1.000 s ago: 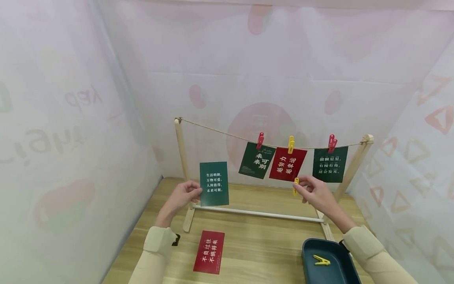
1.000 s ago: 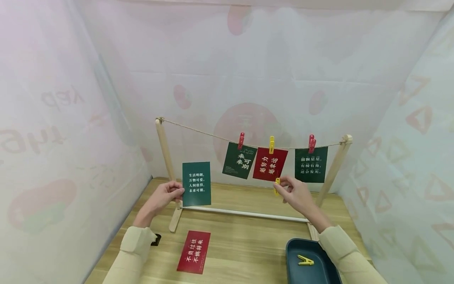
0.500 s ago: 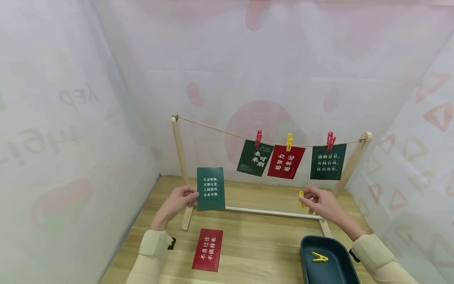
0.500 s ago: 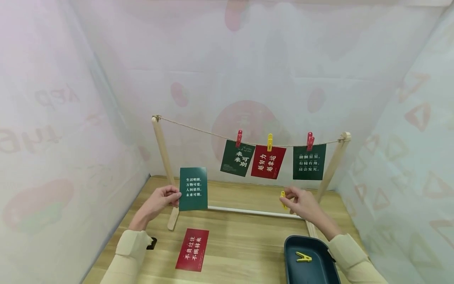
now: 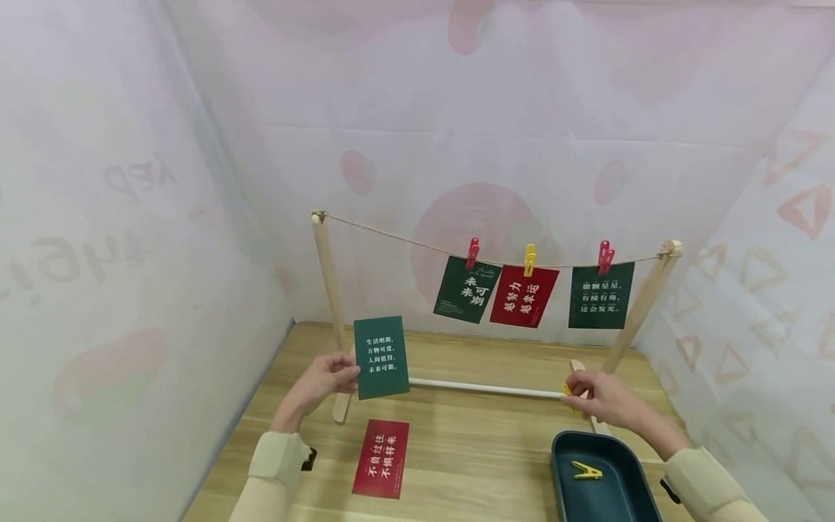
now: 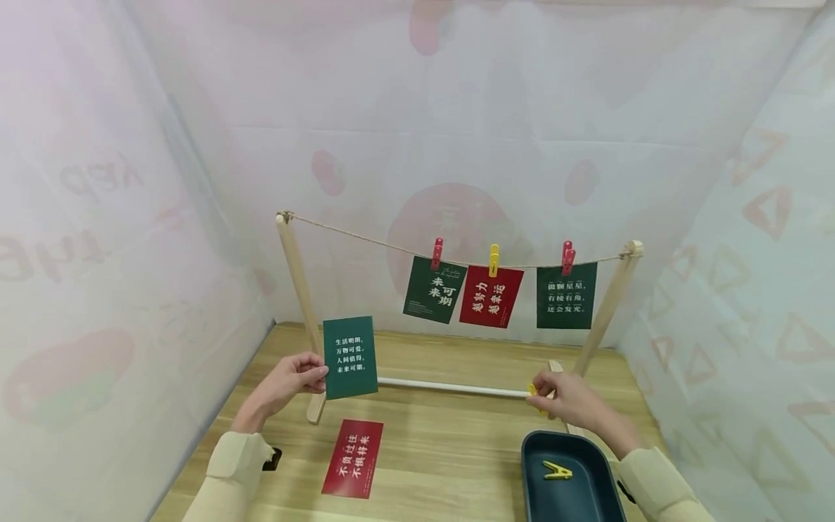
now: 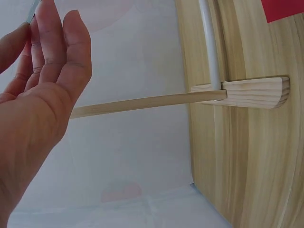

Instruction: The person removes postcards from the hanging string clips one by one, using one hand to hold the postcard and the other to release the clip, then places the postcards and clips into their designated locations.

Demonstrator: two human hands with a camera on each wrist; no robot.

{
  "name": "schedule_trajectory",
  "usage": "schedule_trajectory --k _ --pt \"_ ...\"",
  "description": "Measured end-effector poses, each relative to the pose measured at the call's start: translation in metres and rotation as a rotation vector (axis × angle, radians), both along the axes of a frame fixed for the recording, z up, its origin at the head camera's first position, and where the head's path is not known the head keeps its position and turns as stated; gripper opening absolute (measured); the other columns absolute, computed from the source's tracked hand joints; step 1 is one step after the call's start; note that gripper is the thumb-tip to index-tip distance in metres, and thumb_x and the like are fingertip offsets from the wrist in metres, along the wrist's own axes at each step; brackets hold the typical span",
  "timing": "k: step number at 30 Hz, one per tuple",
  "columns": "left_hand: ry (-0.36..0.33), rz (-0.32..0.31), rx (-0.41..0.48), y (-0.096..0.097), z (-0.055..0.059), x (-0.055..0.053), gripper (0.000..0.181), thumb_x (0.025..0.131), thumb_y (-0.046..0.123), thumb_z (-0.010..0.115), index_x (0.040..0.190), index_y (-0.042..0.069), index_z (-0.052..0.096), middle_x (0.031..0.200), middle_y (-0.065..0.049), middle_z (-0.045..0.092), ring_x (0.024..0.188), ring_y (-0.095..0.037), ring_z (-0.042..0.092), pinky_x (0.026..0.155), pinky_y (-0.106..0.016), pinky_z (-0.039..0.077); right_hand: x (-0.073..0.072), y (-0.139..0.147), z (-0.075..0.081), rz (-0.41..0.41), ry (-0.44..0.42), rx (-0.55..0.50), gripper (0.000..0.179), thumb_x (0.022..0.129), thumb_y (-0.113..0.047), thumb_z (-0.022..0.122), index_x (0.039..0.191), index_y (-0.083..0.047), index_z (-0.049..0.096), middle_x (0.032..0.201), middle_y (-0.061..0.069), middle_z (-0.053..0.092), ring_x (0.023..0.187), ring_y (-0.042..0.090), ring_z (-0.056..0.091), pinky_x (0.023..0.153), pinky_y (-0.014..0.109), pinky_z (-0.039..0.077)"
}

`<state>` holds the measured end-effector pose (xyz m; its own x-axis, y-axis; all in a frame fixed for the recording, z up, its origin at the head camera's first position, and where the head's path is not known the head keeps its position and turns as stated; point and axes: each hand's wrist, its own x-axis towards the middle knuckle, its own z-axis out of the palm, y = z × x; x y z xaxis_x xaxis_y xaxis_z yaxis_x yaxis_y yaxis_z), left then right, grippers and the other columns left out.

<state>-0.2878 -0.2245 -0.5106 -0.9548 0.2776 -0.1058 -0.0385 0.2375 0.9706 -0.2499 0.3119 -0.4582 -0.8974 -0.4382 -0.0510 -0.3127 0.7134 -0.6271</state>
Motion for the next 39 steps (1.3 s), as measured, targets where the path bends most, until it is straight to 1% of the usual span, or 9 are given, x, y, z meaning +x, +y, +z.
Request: schedule_trajectory --k 5,10,14,18,23,28,32,36,39 --pt "-0.012 -0.001 -0.006 -0.005 -0.007 0.004 0.025 0.096 0.016 0.061 0.11 -0.004 0.056 0.091 -0.01 0.066 0.082 -0.021 0.069 0.082 -0.037 0.059 0.002 0.004 -0.01 0.033 -0.05 -0.055 0.025 0.092 -0.02 0.068 0.103 0.001 0.061 0.088 0.008 0.07 0.058 0.014 0.064 0.046 0.028 0.052" --pt "-0.018 -0.027 0.001 -0.007 -0.013 0.006 0.026 0.096 0.014 0.061 0.11 -0.007 0.056 0.09 -0.01 0.066 0.082 -0.021 0.068 0.082 -0.037 0.059 0.005 0.007 -0.021 0.048 -0.078 -0.029 0.024 0.091 -0.021 0.069 0.101 0.0 0.061 0.084 0.005 0.068 0.056 0.011 0.062 0.046 0.028 0.052" --pt "-0.035 -0.035 0.017 -0.006 -0.016 0.008 0.027 0.096 0.013 0.061 0.111 -0.009 0.056 0.089 -0.009 0.067 0.081 -0.021 0.068 0.082 -0.04 0.059 0.011 0.011 -0.028 0.026 -0.136 -0.003 0.024 0.091 -0.022 0.07 0.101 -0.002 0.061 0.083 0.003 0.066 0.056 0.012 0.061 0.044 0.026 0.05" --pt "-0.056 -0.037 0.024 -0.007 -0.021 0.011 0.027 0.097 0.015 0.061 0.111 -0.008 0.057 0.088 -0.008 0.067 0.082 -0.023 0.068 0.082 -0.042 0.058 0.018 0.014 -0.038 0.023 -0.206 -0.016 0.023 0.091 -0.022 0.069 0.101 -0.002 0.061 0.082 0.005 0.065 0.056 0.017 0.062 0.043 0.027 0.049" --pt "-0.074 -0.05 0.02 -0.008 -0.025 0.014 0.027 0.097 0.015 0.061 0.11 -0.008 0.058 0.085 -0.006 0.068 0.079 -0.02 0.067 0.081 -0.043 0.058 0.026 0.017 -0.052 0.048 -0.258 -0.034 0.018 0.092 -0.02 0.068 0.097 -0.005 0.061 0.078 0.005 0.064 0.056 0.017 0.063 0.042 0.025 0.048" --pt "-0.097 -0.057 0.003 -0.008 -0.027 0.013 0.022 0.097 0.013 0.061 0.107 -0.007 0.06 0.083 -0.006 0.067 0.077 -0.019 0.066 0.075 -0.037 0.059 0.03 0.02 -0.067 0.084 -0.251 -0.069 0.017 0.091 -0.02 0.069 0.094 -0.006 0.061 0.074 0.0 0.065 0.055 0.011 0.061 0.041 0.024 0.047" --pt "-0.108 -0.081 -0.003 -0.008 -0.031 0.01 0.021 0.096 0.014 0.061 0.105 -0.005 0.06 0.082 -0.007 0.066 0.076 -0.021 0.065 0.074 -0.037 0.058 0.034 0.024 -0.079 0.105 -0.225 -0.097 0.016 0.09 -0.018 0.069 0.091 -0.005 0.06 0.07 -0.002 0.064 0.052 0.006 0.06 0.039 0.024 0.046" --pt "-0.117 -0.101 -0.005 -0.009 -0.04 0.011 0.022 0.096 0.014 0.061 0.104 -0.006 0.059 0.082 -0.007 0.066 0.076 -0.02 0.065 0.073 -0.038 0.058 0.038 0.026 -0.087 0.098 -0.213 -0.067 0.016 0.089 -0.019 0.071 0.09 -0.006 0.061 0.068 -0.005 0.063 0.051 0.005 0.059 0.038 0.022 0.045" --pt "-0.126 -0.11 -0.016 -0.012 -0.048 0.013 0.022 0.096 0.014 0.061 0.104 -0.007 0.059 0.082 -0.007 0.067 0.076 -0.02 0.065 0.074 -0.037 0.058 0.041 0.028 -0.094 0.096 -0.244 -0.036 0.016 0.088 -0.02 0.072 0.089 -0.008 0.062 0.067 -0.006 0.064 0.051 0.006 0.059 0.038 0.022 0.044"
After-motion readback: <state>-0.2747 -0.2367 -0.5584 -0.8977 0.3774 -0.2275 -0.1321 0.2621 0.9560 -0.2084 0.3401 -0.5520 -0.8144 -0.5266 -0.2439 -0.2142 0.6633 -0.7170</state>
